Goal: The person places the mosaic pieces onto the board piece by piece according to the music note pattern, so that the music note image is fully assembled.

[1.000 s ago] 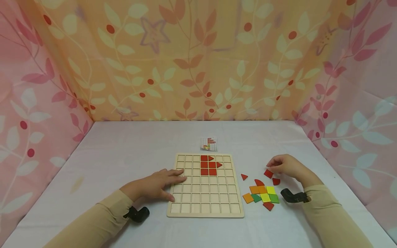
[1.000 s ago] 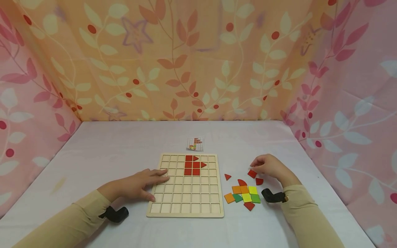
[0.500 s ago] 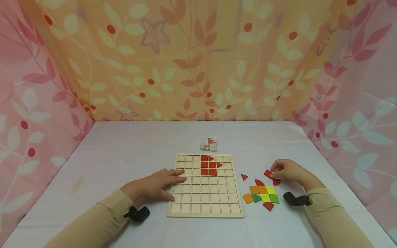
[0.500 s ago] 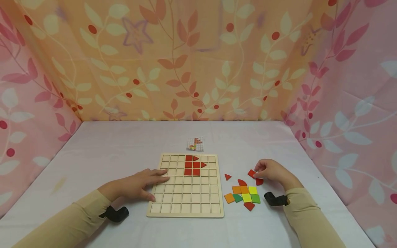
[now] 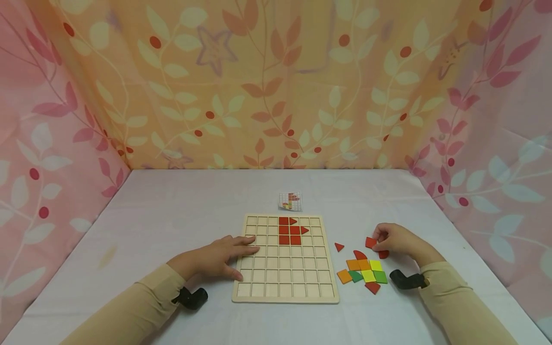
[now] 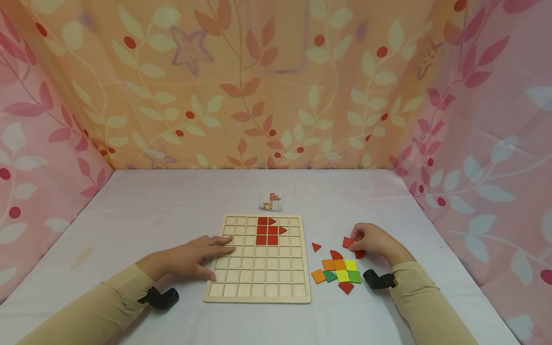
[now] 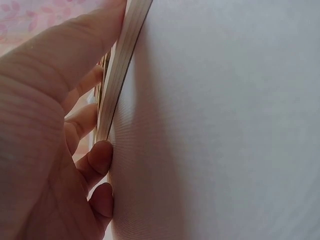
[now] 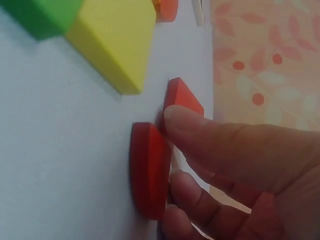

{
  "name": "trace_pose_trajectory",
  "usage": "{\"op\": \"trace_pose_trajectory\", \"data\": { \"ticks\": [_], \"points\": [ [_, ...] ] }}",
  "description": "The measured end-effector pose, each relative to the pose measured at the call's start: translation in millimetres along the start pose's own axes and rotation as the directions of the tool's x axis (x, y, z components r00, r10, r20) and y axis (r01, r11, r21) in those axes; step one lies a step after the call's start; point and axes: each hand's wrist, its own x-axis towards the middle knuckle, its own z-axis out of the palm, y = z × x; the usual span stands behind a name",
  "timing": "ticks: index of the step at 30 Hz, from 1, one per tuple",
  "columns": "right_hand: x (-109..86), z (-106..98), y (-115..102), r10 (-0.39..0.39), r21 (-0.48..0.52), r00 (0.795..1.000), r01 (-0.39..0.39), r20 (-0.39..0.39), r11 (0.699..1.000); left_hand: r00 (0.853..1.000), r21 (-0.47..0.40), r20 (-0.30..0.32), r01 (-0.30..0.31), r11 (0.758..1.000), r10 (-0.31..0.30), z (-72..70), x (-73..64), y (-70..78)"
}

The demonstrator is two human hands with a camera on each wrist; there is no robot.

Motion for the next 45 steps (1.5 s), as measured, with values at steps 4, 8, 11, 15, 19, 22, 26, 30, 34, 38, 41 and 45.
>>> {"op": "trace_pose_trajectory", "data": {
  "ticks": [4, 8, 11, 15, 19, 22, 26, 30, 34, 38, 41, 45],
  "points": [
    [-1.5, 0, -1, -0.009, 0.013, 1.000, 0.009, 0.001, 1.000, 1.000, -0.004, -0.003, -0.008, 1.000, 0.008, 0.0, 0.2, 0.0],
    [-2.1, -2, -4, -0.016, 0.028, 1.000, 0.016, -0.001, 0.999, 1.000, 0.002, -0.003, -0.008, 1.000, 0.008, 0.0, 0.1, 0.0],
    [-0.9, -3, -7, -0.021, 0.065, 1.000, 0.021, 0.002, 0.998, 1.000, 0.008, -0.005, -0.011, 1.000, 0.011, 0.4, 0.1, -0.5],
    [1.5, -6, -15, -0.039, 0.094, 0.999, 0.039, -0.008, 0.995, 1.000, 0.010, -0.006, -0.016, 1.000, 0.016, 0.8, 0.2, -1.1],
    [4.9, -4, -28, -0.067, 0.092, 0.998, 0.068, -0.020, 0.993, 1.000, 0.011, -0.009, -0.017, 1.000, 0.017, 0.6, 0.2, -0.8],
    [8.3, 1, -39, -0.096, 0.098, 0.995, 0.098, -0.021, 0.990, 1.000, 0.014, -0.010, -0.014, 1.000, 0.014, 0.6, 0.4, -0.8],
    [13.7, 11, -56, -0.139, 0.123, 0.990, 0.141, -0.025, 0.982, 1.000, 0.020, -0.010, -0.013, 1.000, 0.013, 1.7, 1.2, -2.7],
    [18.0, 22, -72, -0.191, 0.152, 0.981, 0.193, -0.026, 0.969, 1.000, 0.028, -0.014, -0.018, 0.999, 0.019, 3.7, 2.1, -5.8],
    [22.8, 31, -84, -0.247, 0.170, 0.969, 0.247, -0.018, 0.954, 1.000, 0.018, -0.013, -0.018, 1.000, 0.018, 3.6, 1.8, -5.6],
    [28.5, 42, -98, -0.274, 0.158, 0.962, 0.271, 0.000, 0.950, 1.000, 0.014, -0.008, -0.012, 1.000, 0.012, 2.7, 1.1, -4.1],
    [32.4, 49, -108, -0.277, 0.132, 0.961, 0.272, 0.017, 0.953, 1.000, 0.012, -0.005, -0.011, 1.000, 0.011, 1.9, 0.8, -3.2],
    [35.6, 56, -119, -0.301, 0.095, 0.953, 0.298, 0.020, 0.950, 1.000, 0.008, -0.003, -0.009, 1.000, 0.009, 1.4, 1.0, -2.6]
  ]
}}
